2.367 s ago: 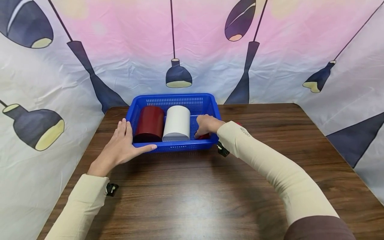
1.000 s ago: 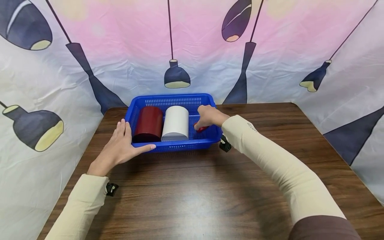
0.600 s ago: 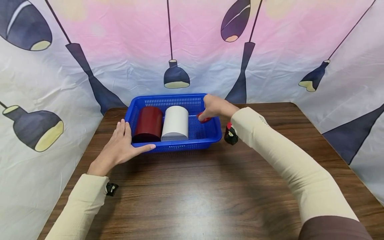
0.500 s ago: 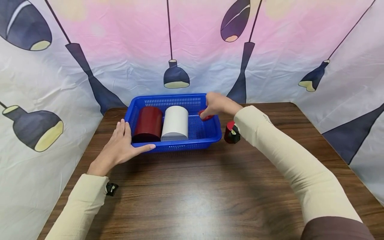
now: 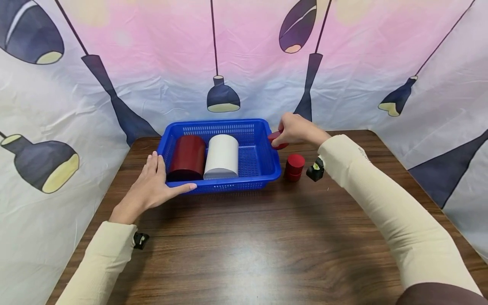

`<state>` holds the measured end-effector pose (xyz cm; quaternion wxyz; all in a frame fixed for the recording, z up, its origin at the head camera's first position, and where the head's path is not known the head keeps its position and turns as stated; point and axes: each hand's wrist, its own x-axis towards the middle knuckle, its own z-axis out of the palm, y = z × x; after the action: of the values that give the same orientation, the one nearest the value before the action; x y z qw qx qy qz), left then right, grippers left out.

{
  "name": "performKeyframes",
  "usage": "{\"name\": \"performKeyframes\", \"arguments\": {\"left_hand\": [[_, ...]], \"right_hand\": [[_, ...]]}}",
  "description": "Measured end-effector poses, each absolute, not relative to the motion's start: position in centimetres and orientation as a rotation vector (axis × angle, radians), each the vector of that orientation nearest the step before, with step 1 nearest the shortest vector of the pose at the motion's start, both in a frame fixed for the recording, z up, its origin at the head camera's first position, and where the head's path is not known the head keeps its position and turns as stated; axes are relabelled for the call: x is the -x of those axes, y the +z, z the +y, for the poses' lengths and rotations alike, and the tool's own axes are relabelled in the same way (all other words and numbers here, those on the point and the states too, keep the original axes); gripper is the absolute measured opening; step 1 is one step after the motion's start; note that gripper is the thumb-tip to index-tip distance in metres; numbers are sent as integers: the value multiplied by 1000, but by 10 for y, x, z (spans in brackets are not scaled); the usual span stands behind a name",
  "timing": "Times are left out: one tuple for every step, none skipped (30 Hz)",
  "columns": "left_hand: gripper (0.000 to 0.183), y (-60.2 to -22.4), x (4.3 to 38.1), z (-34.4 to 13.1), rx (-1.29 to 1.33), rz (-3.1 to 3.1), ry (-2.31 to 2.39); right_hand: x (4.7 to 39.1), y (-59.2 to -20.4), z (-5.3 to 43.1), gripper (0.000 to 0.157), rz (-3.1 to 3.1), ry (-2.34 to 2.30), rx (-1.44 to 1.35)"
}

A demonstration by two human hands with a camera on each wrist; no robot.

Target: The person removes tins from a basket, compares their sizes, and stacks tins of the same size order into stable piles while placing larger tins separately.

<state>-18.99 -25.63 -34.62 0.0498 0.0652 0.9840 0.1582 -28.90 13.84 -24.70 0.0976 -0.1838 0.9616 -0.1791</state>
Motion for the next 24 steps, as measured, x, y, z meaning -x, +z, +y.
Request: {"name": "performKeyframes", "arguments": {"left_hand": [[138, -346, 190, -257, -197, 2996, 483], [138, -346, 190, -257, -196, 2996, 482], [138, -346, 189, -257, -195, 2995, 482], [138, -346, 189, -257, -194, 2995, 480], [138, -346, 189, -258, -194, 2994, 475], [138, -346, 189, -258, -193, 2992, 473], [138, -346, 189, -258, -193, 2991, 471], [138, -346, 189, -258, -193, 2990, 468], [138, -346, 189, -258, -194, 2990, 468], [138, -345, 189, -258, -194, 2991, 467], [138, -345, 189, -258, -193, 2991, 465], [138, -345, 189, -258, -193, 2990, 466], [138, -345, 189, -258, -194, 2992, 464], [138, -345, 189, -258, -195, 2992, 464], [138, -345, 189, -258, -196, 2991, 465], [137, -345, 189, -257, -197, 2990, 464], [137, -345, 189, -257, -198, 2987, 465], [137, -346, 190, -257, -200, 2986, 467], [137, -346, 190, -256, -202, 2985, 468], [137, -346, 190, -256, -202, 2984, 469], [137, -346, 190, -256, -204, 2983, 471], [137, -346, 190, -256, -204, 2983, 473], [137, -347, 190, -256, -205, 2984, 475], [137, -347, 190, -256, -205, 2986, 475]], "right_hand": [[289, -248, 141, 38, 2853, -529, 532], [289, -249, 145, 35, 2859, -525, 521], [289, -250, 148, 31, 2864, -523, 512], [290, -251, 151, 29, 2867, -522, 503], [290, -252, 154, 27, 2866, -523, 487], [289, -253, 157, 26, 2865, -520, 472], [289, -254, 160, 27, 2863, -520, 460], [289, -255, 163, 28, 2858, -525, 449], [289, -257, 165, 30, 2853, -532, 437], [288, -258, 168, 33, 2851, -539, 425], [288, -259, 171, 36, 2847, -549, 415], [288, -261, 174, 38, 2844, -558, 414], [287, -263, 177, 39, 2844, -566, 411], [287, -264, 180, 40, 2844, -573, 409], [286, -266, 182, 39, 2846, -577, 407], [286, -269, 185, 38, 2850, -580, 409], [285, -271, 187, 38, 2848, -588, 409], [284, -273, 189, 37, 2849, -592, 407], [284, -275, 191, 37, 2851, -596, 408], [283, -277, 192, 37, 2847, -606, 404], [282, -279, 194, 37, 2846, -612, 401], [281, -281, 195, 38, 2845, -619, 399], [280, -282, 196, 40, 2840, -632, 395], [280, -284, 197, 40, 2840, -638, 393]]}}
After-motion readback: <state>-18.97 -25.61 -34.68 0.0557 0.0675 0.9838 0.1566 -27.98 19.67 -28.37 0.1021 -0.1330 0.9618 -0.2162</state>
